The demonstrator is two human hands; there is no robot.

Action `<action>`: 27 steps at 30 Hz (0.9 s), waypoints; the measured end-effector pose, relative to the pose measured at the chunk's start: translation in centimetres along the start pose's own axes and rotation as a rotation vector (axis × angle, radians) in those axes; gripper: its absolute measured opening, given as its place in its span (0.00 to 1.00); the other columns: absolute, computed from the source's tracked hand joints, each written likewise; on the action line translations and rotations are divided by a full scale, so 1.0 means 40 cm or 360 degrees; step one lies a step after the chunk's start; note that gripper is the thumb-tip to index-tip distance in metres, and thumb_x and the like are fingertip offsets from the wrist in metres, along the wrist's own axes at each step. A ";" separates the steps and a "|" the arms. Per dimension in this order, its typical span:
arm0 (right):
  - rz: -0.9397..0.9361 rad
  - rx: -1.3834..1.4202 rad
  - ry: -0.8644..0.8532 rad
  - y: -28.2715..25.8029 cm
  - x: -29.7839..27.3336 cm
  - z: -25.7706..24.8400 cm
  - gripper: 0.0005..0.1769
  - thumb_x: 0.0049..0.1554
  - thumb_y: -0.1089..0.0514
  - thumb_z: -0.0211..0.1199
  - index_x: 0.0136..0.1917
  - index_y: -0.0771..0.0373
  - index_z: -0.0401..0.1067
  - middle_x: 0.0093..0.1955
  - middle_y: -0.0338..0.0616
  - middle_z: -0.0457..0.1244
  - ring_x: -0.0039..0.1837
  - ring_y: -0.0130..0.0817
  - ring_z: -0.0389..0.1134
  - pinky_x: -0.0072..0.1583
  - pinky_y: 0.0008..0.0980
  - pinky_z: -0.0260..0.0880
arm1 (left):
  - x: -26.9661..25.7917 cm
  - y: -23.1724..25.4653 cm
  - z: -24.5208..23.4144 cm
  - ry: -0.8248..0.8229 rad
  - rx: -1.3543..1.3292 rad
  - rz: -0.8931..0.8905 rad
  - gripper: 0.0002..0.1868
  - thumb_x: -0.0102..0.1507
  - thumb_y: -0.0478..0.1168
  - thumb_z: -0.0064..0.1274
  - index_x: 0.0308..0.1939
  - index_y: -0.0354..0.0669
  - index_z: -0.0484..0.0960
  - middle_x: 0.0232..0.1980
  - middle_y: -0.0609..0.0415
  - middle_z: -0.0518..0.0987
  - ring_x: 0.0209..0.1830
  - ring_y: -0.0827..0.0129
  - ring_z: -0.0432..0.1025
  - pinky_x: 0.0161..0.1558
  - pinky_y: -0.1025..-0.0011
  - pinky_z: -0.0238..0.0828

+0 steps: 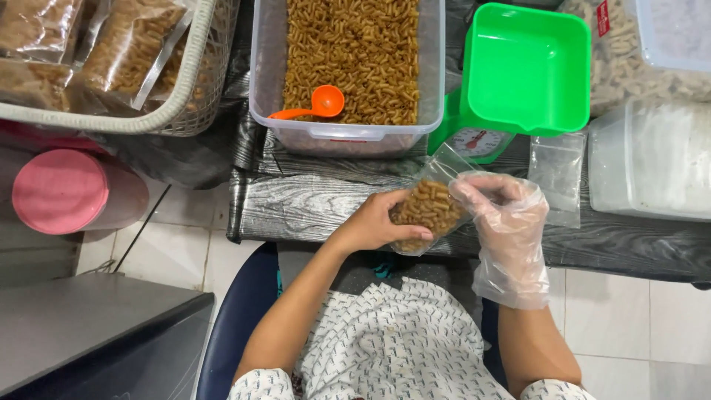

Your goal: Scooping dried mealworms from a large container into small plastic bags for individual packaging.

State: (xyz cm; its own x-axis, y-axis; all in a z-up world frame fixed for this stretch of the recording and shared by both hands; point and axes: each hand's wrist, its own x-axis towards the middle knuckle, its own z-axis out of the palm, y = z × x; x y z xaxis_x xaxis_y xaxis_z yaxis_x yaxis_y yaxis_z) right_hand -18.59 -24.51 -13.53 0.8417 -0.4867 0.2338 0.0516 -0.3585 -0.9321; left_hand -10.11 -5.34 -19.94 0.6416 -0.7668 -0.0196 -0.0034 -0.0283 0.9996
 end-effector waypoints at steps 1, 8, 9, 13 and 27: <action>0.0060 0.0095 0.0043 0.011 0.001 0.008 0.15 0.52 0.64 0.80 0.50 0.71 0.78 0.43 0.51 0.72 0.44 0.31 0.74 0.47 0.28 0.75 | -0.007 -0.002 -0.005 0.0042 0.0024 -0.0010 0.35 0.50 0.48 0.75 0.57 0.38 0.82 0.50 0.44 0.86 0.54 0.54 0.80 0.58 0.56 0.76; 0.0311 0.0542 -0.0033 0.042 -0.017 0.111 0.45 0.54 0.64 0.75 0.78 0.59 0.54 0.56 0.57 0.70 0.55 0.32 0.73 0.57 0.28 0.78 | -0.028 -0.085 0.017 0.0449 0.0070 -0.0160 0.33 0.46 0.49 0.78 0.50 0.40 0.85 0.45 0.47 0.88 0.50 0.59 0.82 0.52 0.61 0.80; 0.0322 0.0545 -0.0034 0.053 -0.029 0.120 0.45 0.54 0.64 0.75 0.78 0.59 0.54 0.56 0.57 0.70 0.55 0.32 0.73 0.57 0.28 0.78 | -0.035 -0.092 0.017 0.0449 0.0071 -0.0171 0.33 0.46 0.49 0.78 0.50 0.40 0.85 0.45 0.47 0.88 0.50 0.59 0.82 0.52 0.61 0.80; 0.0477 0.0398 -0.0056 0.108 -0.032 0.136 0.31 0.57 0.59 0.73 0.70 0.63 0.65 0.51 0.51 0.71 0.50 0.25 0.71 0.55 0.30 0.78 | -0.044 -0.090 0.006 0.0467 0.0133 -0.0282 0.34 0.47 0.50 0.78 0.52 0.39 0.84 0.45 0.45 0.87 0.50 0.55 0.82 0.51 0.61 0.81; 0.0723 -0.0050 -0.0101 0.190 -0.003 0.196 0.09 0.51 0.47 0.77 0.43 0.47 0.83 0.34 0.33 0.69 0.38 0.20 0.63 0.44 0.27 0.68 | 0.042 -0.104 -0.018 0.0517 0.0247 0.0010 0.16 0.60 0.52 0.67 0.36 0.42 0.88 0.30 0.49 0.86 0.37 0.62 0.83 0.39 0.65 0.79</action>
